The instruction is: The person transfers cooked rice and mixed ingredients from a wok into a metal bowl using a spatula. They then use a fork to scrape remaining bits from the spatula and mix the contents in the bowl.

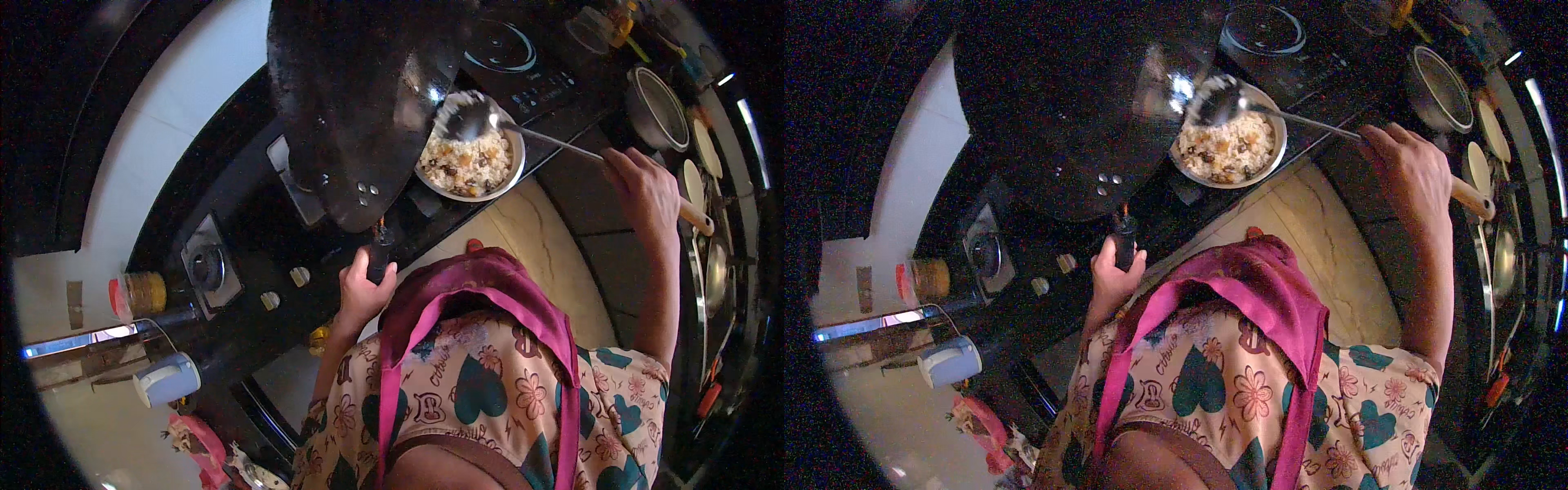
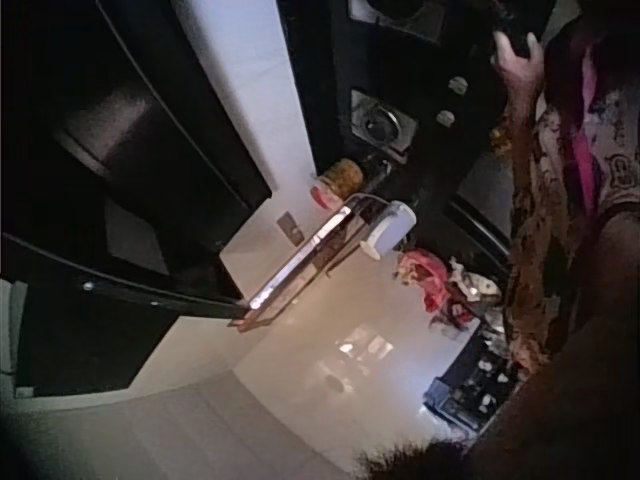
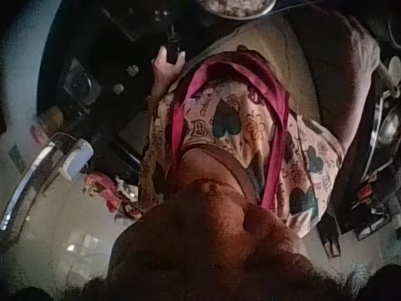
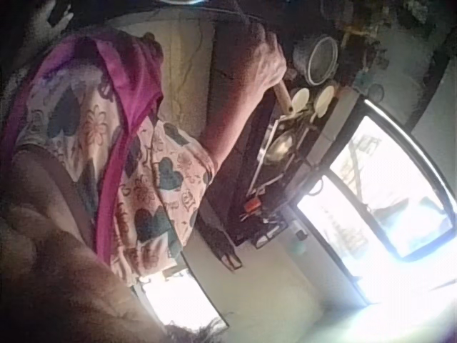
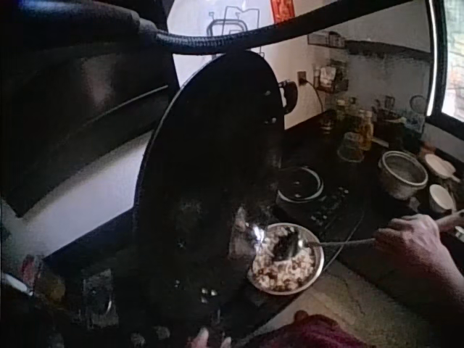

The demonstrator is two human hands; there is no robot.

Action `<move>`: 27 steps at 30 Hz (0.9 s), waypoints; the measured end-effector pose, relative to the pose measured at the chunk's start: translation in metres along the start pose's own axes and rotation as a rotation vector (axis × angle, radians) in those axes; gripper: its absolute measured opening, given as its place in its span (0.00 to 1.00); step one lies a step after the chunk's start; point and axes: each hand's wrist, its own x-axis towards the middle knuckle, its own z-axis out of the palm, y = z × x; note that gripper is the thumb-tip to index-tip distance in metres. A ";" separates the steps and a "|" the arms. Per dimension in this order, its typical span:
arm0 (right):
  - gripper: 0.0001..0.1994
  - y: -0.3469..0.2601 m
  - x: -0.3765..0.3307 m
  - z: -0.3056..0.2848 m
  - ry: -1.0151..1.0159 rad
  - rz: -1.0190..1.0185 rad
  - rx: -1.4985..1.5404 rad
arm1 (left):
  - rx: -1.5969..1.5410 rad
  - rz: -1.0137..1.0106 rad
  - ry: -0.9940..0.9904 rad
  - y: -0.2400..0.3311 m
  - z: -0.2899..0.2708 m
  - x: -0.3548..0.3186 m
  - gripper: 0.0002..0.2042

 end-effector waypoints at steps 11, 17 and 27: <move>0.06 -0.014 0.002 0.000 -0.075 0.017 -0.095 | -0.066 0.000 0.045 -0.005 0.007 -0.002 0.13; 0.07 0.013 -0.025 -0.004 -0.088 0.087 0.068 | -0.261 -0.203 0.072 -0.006 0.001 -0.010 0.10; 0.12 0.036 -0.060 0.045 -0.331 0.493 0.719 | -1.061 -0.376 -0.035 0.028 -0.051 -0.026 0.09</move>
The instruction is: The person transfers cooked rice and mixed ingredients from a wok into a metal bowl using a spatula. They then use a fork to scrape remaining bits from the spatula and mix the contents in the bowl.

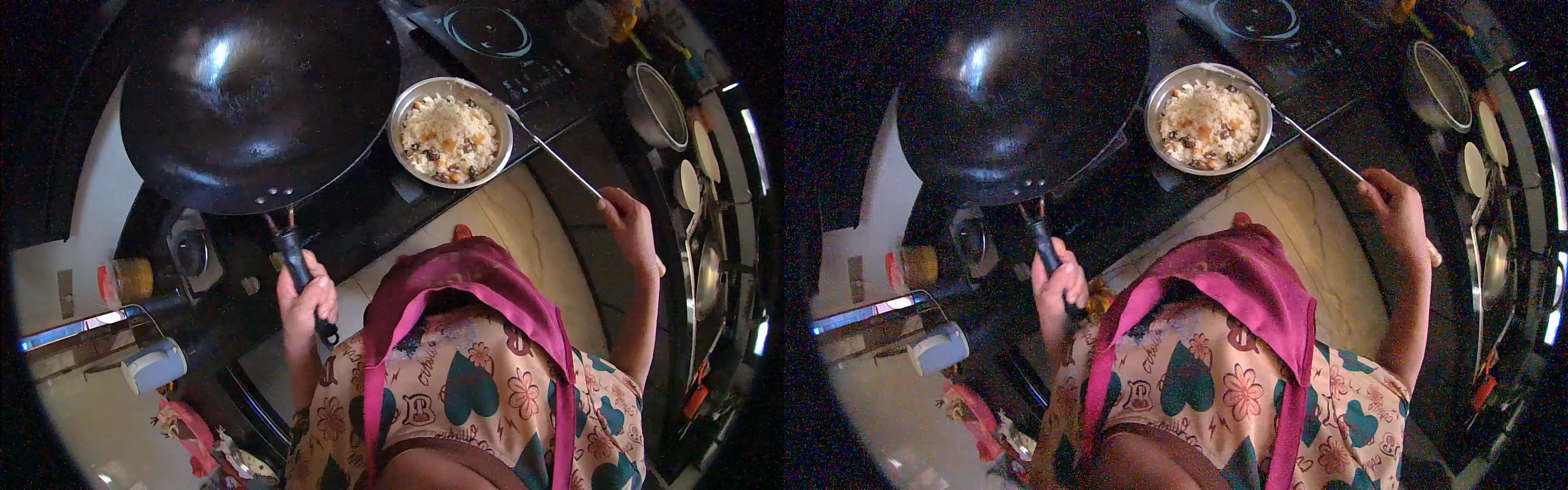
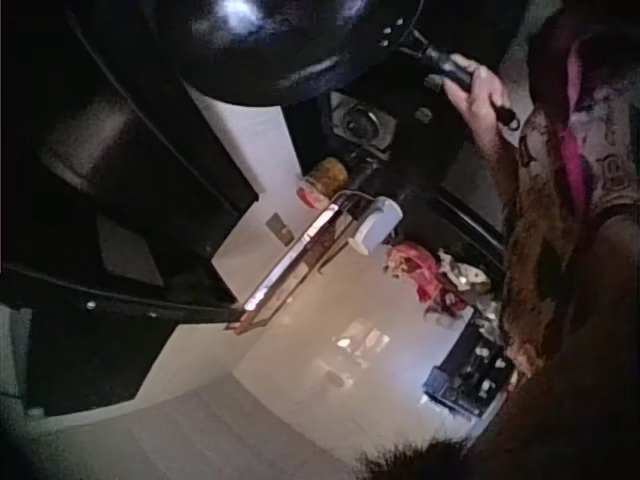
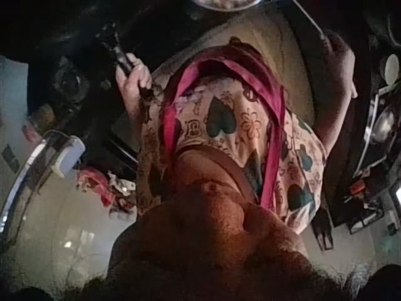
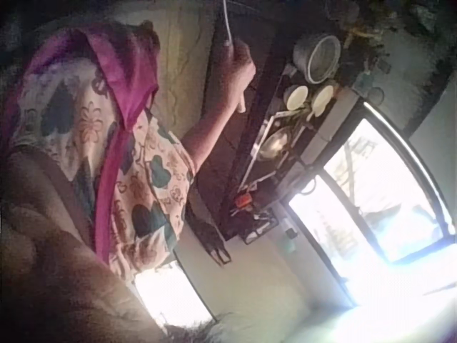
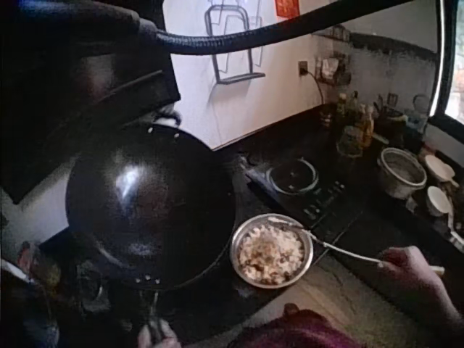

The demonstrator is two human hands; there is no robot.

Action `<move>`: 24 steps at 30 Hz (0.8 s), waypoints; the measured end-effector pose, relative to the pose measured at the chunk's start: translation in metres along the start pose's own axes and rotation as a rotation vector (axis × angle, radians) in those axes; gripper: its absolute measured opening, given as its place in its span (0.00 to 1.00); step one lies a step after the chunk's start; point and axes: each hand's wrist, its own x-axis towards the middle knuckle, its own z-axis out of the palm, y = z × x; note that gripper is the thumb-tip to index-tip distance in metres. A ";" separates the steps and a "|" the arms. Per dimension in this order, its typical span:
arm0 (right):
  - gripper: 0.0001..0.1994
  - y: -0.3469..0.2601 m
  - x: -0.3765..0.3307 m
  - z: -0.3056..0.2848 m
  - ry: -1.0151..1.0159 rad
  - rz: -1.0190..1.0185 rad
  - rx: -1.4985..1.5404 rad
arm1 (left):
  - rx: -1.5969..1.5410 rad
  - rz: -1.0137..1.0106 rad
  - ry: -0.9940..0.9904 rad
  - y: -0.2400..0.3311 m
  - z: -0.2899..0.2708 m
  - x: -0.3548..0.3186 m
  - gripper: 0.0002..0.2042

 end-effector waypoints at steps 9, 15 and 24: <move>0.08 0.017 -0.007 0.022 -0.174 -0.040 -0.004 | -0.590 -0.019 -0.223 -0.013 -0.022 -0.003 0.08; 0.09 0.024 -0.004 0.028 -0.041 -0.191 -0.002 | -0.450 -0.026 -0.181 -0.014 -0.023 -0.006 0.10; 0.10 0.018 -0.009 0.035 0.018 -0.032 0.063 | -0.430 0.003 -0.204 -0.022 -0.036 0.005 0.08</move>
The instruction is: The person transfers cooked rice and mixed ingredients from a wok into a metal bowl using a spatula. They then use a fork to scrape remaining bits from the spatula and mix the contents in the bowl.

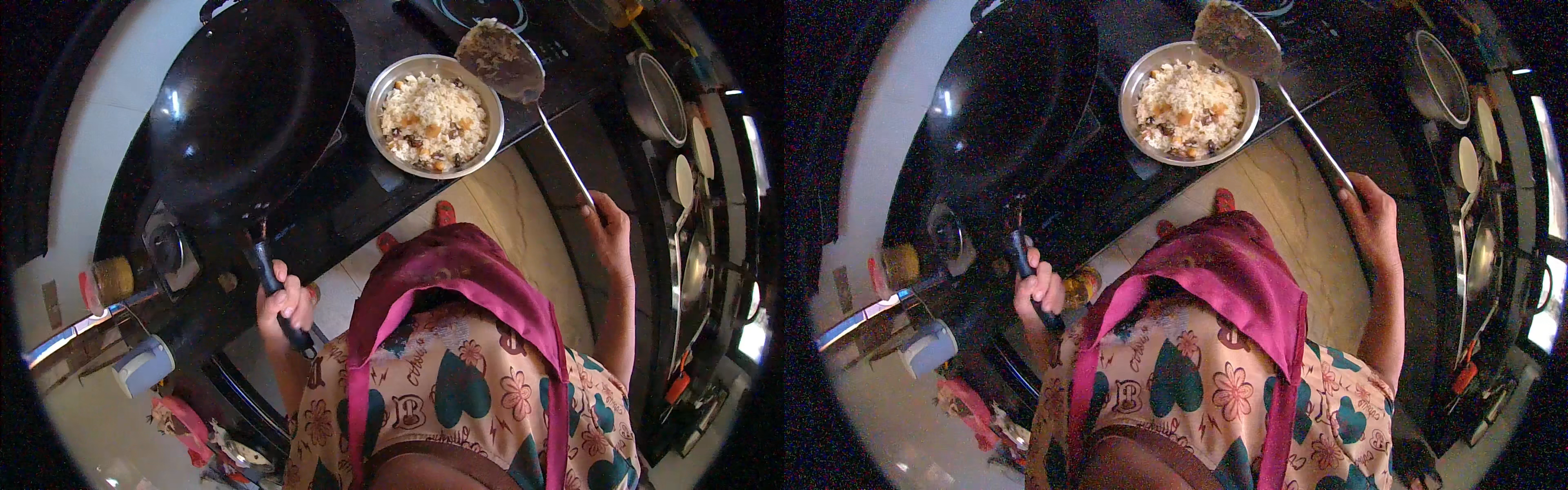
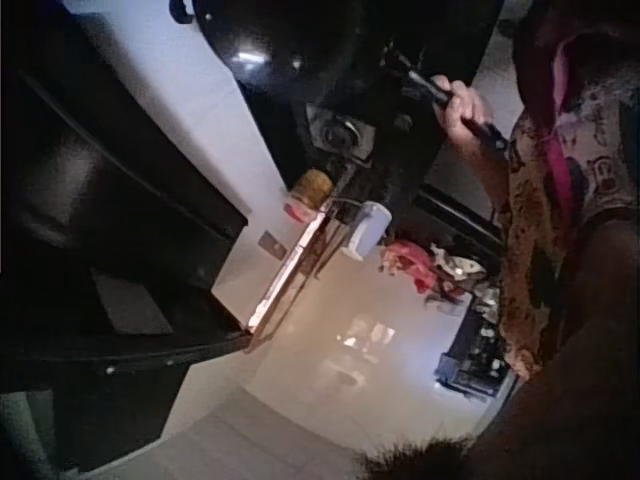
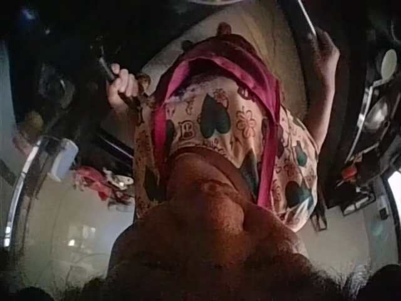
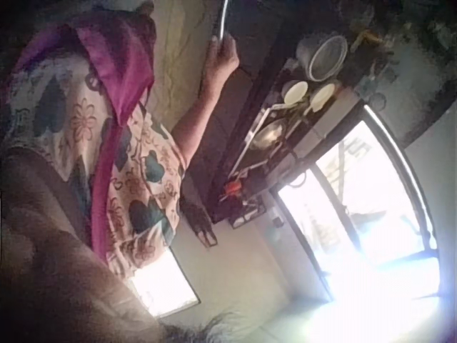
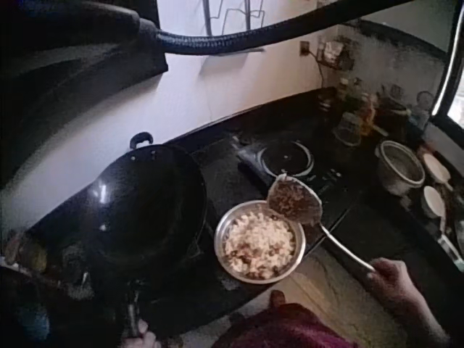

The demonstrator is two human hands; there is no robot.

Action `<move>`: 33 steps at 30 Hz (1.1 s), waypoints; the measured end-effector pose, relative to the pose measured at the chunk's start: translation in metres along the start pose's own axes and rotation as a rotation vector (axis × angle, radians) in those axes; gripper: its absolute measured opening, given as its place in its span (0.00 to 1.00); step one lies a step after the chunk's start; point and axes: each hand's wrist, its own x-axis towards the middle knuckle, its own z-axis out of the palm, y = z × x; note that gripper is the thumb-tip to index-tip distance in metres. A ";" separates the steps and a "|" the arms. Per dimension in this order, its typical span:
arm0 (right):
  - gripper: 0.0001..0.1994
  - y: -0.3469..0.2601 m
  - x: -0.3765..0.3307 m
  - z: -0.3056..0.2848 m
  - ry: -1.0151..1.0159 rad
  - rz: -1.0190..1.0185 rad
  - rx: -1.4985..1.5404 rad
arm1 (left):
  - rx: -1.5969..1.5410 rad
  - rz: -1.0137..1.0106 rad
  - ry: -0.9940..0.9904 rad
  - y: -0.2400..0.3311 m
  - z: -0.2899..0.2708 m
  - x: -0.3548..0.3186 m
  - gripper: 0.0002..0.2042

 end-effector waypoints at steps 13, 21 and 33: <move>0.11 0.042 0.036 0.002 -0.233 0.067 0.092 | 1.213 0.275 0.286 -0.101 0.027 0.093 0.04; 0.10 0.098 0.089 -0.028 -0.406 -0.035 0.069 | 1.784 0.446 0.466 -0.120 0.099 0.250 0.09; 0.11 0.125 0.131 -0.035 -0.518 -0.078 0.255 | 1.634 0.229 0.652 -0.153 0.108 0.299 0.08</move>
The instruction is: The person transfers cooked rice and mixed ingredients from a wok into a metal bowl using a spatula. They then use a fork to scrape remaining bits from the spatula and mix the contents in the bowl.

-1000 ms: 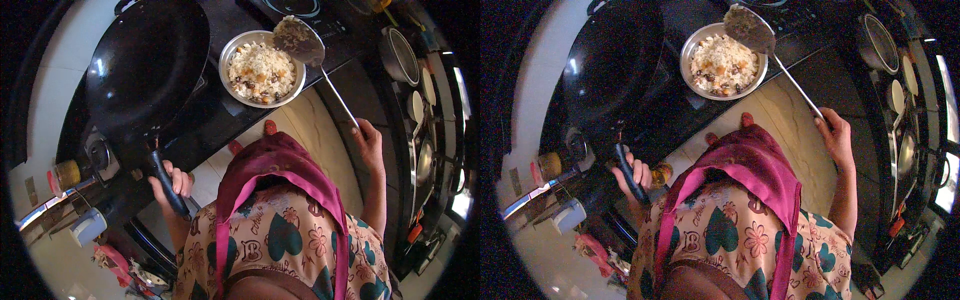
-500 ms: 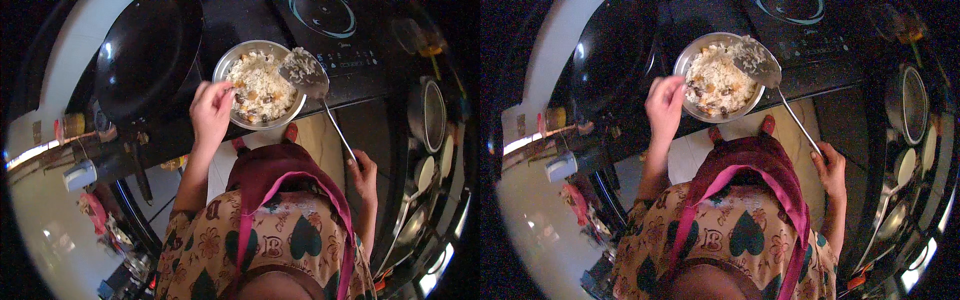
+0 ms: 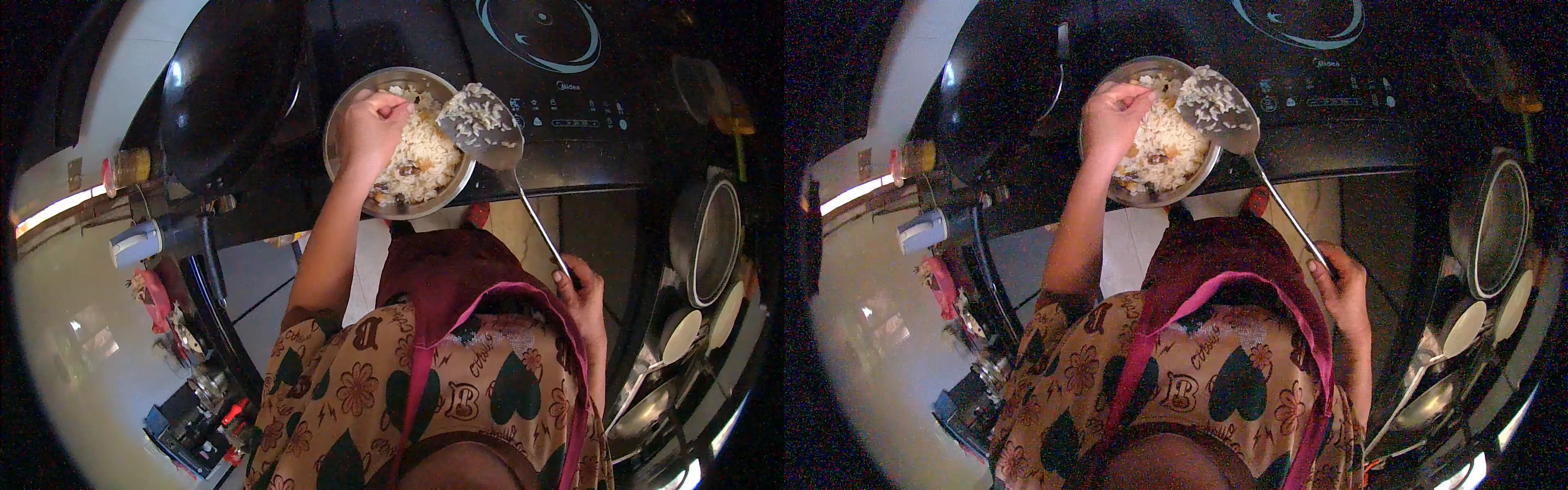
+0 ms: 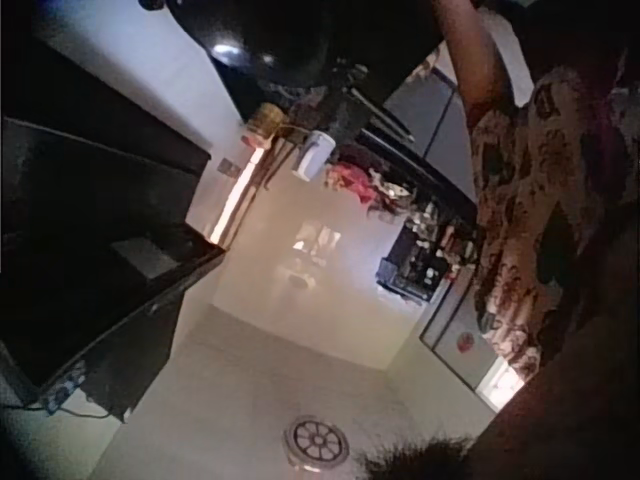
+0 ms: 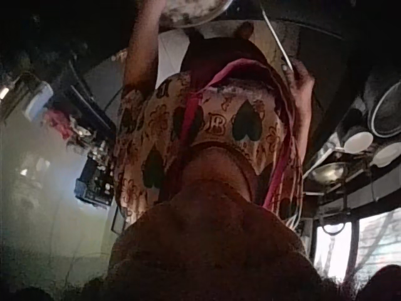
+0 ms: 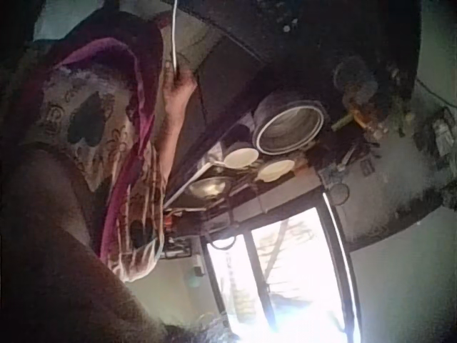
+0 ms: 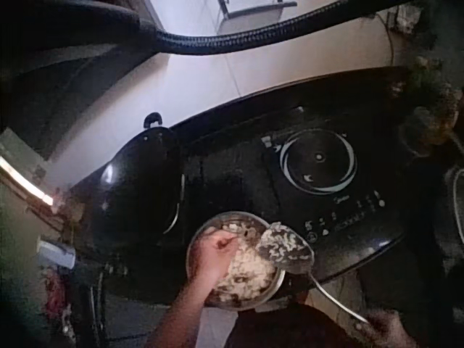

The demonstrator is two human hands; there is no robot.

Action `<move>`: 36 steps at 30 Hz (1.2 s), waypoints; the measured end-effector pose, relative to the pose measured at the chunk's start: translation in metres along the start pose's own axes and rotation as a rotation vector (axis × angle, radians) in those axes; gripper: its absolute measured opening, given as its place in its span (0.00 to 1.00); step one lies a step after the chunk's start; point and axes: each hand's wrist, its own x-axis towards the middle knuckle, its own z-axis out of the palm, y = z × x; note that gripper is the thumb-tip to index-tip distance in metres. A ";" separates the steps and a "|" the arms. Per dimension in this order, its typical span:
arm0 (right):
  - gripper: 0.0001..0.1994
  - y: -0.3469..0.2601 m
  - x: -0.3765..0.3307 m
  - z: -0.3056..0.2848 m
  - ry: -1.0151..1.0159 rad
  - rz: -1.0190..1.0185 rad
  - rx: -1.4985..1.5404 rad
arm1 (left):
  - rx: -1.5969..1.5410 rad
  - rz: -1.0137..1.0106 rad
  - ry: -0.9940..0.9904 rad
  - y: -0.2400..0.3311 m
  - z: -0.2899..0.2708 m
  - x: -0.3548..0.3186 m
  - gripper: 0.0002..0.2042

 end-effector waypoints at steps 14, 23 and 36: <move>0.11 -0.014 0.050 -0.011 -0.174 -0.101 -0.032 | -0.329 -0.415 -0.434 -0.054 -0.118 -0.122 0.04; 0.09 -0.039 0.066 -0.010 -0.338 -0.183 -0.193 | 0.848 -1.442 -0.383 -0.325 -0.280 -0.574 0.16; 0.10 -0.093 0.006 0.028 -0.173 -0.351 -0.582 | -0.047 -0.199 -0.200 -0.169 -0.097 -0.216 0.14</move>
